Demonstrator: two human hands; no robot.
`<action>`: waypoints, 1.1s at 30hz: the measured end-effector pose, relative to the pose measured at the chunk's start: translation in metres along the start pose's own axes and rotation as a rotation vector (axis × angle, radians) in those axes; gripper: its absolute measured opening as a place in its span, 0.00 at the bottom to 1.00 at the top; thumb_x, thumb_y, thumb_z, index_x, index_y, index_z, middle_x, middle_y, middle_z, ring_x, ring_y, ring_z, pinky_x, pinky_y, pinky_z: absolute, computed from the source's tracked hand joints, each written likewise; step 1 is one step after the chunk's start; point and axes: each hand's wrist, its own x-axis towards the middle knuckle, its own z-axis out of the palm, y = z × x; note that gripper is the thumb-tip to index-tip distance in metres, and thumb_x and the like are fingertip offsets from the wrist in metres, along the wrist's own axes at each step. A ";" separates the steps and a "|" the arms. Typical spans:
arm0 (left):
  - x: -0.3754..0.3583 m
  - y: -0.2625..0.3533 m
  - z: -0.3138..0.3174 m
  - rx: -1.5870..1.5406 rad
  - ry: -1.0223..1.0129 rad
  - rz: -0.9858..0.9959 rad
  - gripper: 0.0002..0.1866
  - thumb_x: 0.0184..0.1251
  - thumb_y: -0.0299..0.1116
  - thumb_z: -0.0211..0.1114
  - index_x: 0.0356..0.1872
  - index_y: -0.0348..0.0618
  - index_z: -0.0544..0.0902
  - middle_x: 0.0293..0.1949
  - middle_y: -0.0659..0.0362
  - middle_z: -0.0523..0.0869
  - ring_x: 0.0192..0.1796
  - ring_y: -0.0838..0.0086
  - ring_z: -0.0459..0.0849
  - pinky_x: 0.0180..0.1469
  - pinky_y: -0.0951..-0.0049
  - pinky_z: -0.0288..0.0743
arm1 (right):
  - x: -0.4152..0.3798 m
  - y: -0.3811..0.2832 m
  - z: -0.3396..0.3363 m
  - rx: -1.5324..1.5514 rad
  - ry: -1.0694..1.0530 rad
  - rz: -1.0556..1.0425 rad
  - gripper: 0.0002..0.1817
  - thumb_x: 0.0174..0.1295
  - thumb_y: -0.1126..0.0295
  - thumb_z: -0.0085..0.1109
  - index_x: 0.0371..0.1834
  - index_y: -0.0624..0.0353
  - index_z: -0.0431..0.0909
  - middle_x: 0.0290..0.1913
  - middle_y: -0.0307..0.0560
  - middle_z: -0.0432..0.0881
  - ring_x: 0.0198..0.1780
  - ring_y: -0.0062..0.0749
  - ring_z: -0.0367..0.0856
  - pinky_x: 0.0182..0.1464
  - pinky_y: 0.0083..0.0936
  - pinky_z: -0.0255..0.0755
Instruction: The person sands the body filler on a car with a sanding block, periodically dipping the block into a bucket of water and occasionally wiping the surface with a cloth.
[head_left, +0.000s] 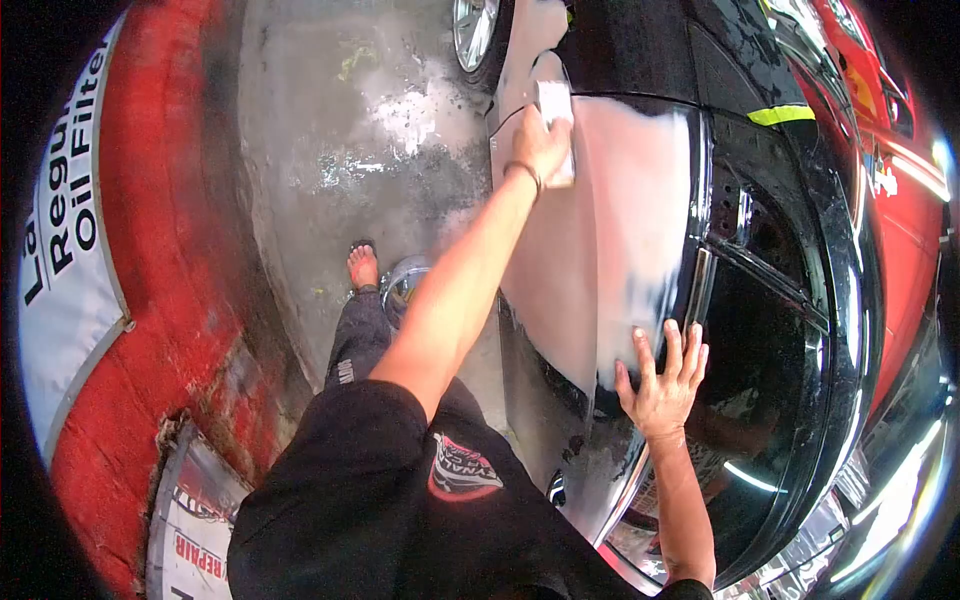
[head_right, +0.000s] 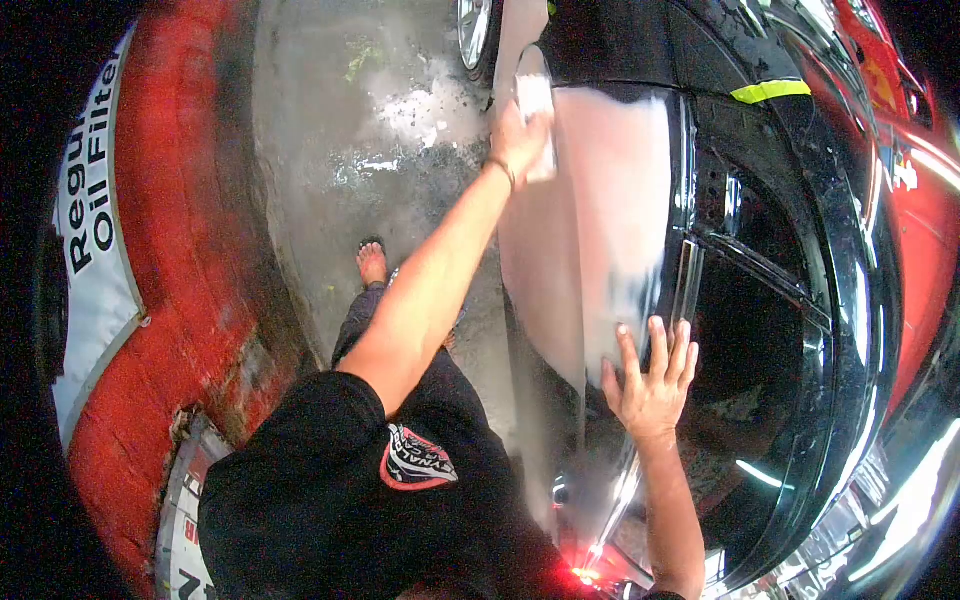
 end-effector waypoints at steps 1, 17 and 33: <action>-0.017 -0.007 0.004 -0.040 -0.006 0.026 0.20 0.75 0.39 0.66 0.55 0.33 0.76 0.45 0.36 0.91 0.48 0.43 0.93 0.51 0.48 0.84 | 0.001 0.000 0.001 -0.002 0.001 0.001 0.38 0.65 0.53 0.74 0.81 0.39 0.76 0.87 0.55 0.63 0.87 0.72 0.57 0.86 0.65 0.50; -0.094 0.000 0.007 0.192 0.044 0.125 0.20 0.76 0.40 0.66 0.52 0.32 0.74 0.49 0.32 0.86 0.54 0.33 0.85 0.59 0.36 0.73 | 0.002 -0.001 0.004 -0.039 -0.015 -0.011 0.40 0.66 0.51 0.73 0.83 0.35 0.72 0.86 0.56 0.61 0.87 0.73 0.55 0.85 0.68 0.49; -0.203 -0.055 0.010 0.167 -0.133 0.019 0.27 0.78 0.41 0.66 0.65 0.27 0.73 0.52 0.30 0.87 0.53 0.29 0.87 0.59 0.36 0.79 | 0.001 -0.003 0.003 -0.036 0.008 -0.019 0.38 0.66 0.52 0.72 0.81 0.38 0.74 0.85 0.58 0.64 0.87 0.73 0.55 0.85 0.68 0.49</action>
